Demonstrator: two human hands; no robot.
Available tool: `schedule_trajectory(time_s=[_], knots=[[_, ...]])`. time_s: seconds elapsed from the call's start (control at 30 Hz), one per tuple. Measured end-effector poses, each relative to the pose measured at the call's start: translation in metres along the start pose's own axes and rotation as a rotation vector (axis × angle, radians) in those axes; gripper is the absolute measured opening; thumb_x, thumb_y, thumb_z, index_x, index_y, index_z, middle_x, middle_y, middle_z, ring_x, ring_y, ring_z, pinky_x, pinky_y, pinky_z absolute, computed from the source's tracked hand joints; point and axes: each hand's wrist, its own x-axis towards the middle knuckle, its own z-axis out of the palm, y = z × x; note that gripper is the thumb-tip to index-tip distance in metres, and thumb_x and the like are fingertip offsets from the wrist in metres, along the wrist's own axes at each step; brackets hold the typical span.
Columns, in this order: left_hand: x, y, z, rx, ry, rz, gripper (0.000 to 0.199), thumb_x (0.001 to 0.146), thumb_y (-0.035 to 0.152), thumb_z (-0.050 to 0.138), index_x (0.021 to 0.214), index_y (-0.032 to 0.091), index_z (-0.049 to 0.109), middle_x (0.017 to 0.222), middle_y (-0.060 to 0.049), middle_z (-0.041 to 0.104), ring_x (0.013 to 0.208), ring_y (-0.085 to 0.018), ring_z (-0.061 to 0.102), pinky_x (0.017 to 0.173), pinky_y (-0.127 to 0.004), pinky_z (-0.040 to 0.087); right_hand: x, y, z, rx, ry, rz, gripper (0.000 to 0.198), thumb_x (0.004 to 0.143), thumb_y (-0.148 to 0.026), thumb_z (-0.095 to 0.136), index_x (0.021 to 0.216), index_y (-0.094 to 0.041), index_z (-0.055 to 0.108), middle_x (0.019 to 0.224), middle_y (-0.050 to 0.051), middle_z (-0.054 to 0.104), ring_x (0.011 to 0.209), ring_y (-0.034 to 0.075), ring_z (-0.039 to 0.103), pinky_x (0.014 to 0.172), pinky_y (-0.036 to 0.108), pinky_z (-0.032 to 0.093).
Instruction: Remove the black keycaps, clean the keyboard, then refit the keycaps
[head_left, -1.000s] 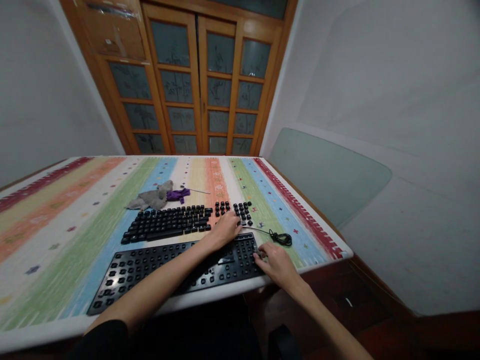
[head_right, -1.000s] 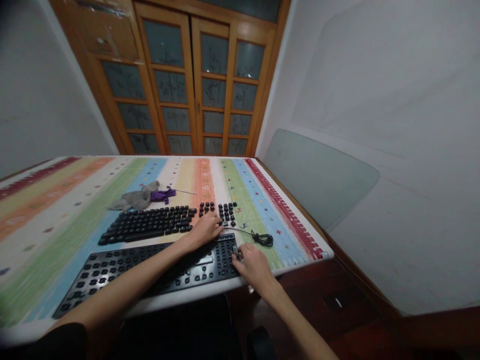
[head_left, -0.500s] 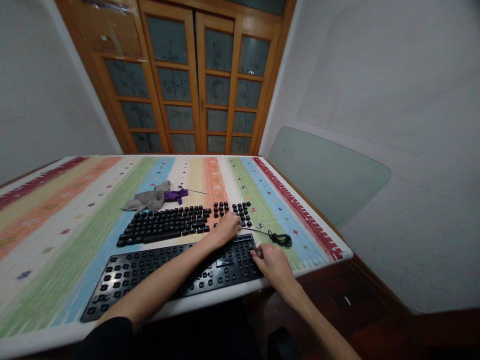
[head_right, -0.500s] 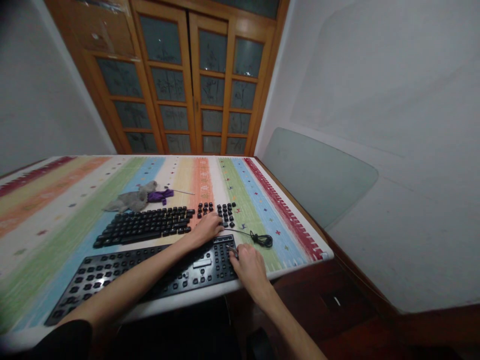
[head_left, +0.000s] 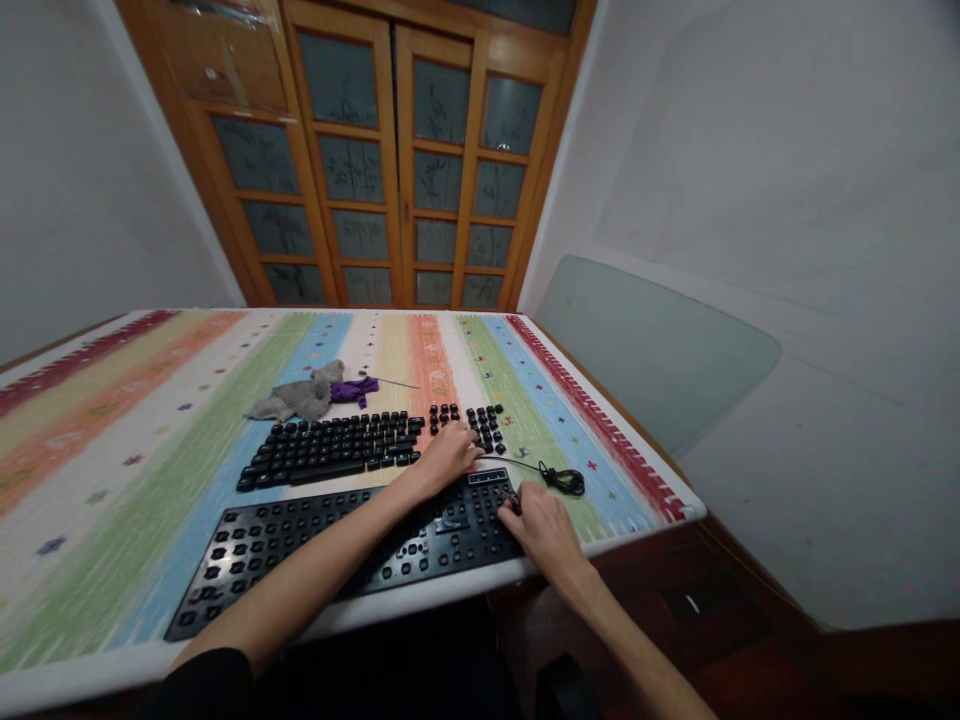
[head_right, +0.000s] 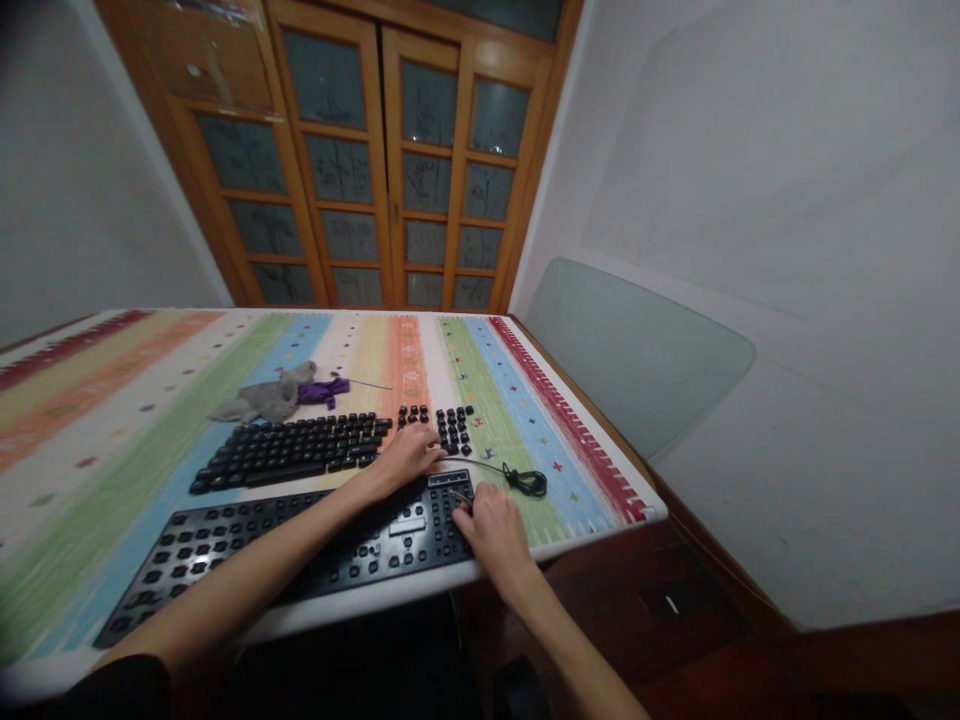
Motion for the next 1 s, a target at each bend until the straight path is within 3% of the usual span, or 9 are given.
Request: schedule_trajectory(time_s=[0.17, 0.33, 0.57, 0.8, 1.0], knots=[[-0.032, -0.006, -0.029, -0.044, 0.106, 0.012, 0.021, 0.091, 0.024, 0.058, 0.078, 0.015, 0.071, 0.075, -0.006, 0.066, 0.076, -0.018, 0.060, 0.074, -0.028, 0.045, 0.019, 0.022, -0.019, 0.171, 0.067, 0.006, 0.022, 0.091, -0.031, 0.056, 0.080, -0.017, 0.069, 0.079, 0.006, 0.072, 0.074, 0.020, 0.067, 0.067, 0.027, 0.041], [-0.078, -0.022, -0.068, -0.110, 0.237, -0.073, 0.024, 0.091, 0.032, 0.056, 0.085, 0.017, 0.073, 0.080, -0.006, 0.071, 0.073, -0.017, 0.064, 0.070, -0.027, 0.048, 0.068, 0.038, -0.026, 0.246, 0.055, 0.033, 0.026, 0.091, -0.038, 0.058, 0.089, -0.018, 0.075, 0.087, 0.008, 0.076, 0.084, 0.022, 0.070, 0.068, 0.025, 0.043], [-0.147, -0.062, -0.114, -0.058, 0.497, -0.356, 0.039, 0.087, 0.051, 0.052, 0.091, 0.019, 0.075, 0.090, -0.006, 0.076, 0.074, -0.019, 0.067, 0.068, -0.028, 0.051, 0.130, 0.034, -0.013, 0.130, -0.071, 0.163, 0.028, 0.089, -0.040, 0.063, 0.089, -0.016, 0.077, 0.088, 0.013, 0.076, 0.088, 0.024, 0.071, 0.065, 0.025, 0.041], [-0.213, -0.097, -0.143, 0.066, 0.577, -0.658, 0.045, 0.079, 0.059, 0.050, 0.086, 0.021, 0.075, 0.085, -0.004, 0.077, 0.061, -0.018, 0.062, 0.068, -0.028, 0.052, 0.147, 0.033, 0.001, 0.105, -0.108, 0.185, 0.027, 0.087, -0.039, 0.066, 0.093, -0.016, 0.078, 0.088, 0.014, 0.076, 0.087, 0.024, 0.071, 0.065, 0.025, 0.042], [-0.252, -0.122, -0.154, 0.175, 0.595, -0.784, 0.041, 0.075, 0.058, 0.050, 0.079, 0.024, 0.074, 0.081, 0.000, 0.076, 0.054, -0.018, 0.059, 0.061, -0.029, 0.052, 0.149, 0.033, 0.009, 0.094, -0.124, 0.191, 0.030, 0.088, -0.042, 0.064, 0.096, -0.016, 0.078, 0.093, 0.015, 0.076, 0.091, 0.025, 0.071, 0.065, 0.025, 0.043]])
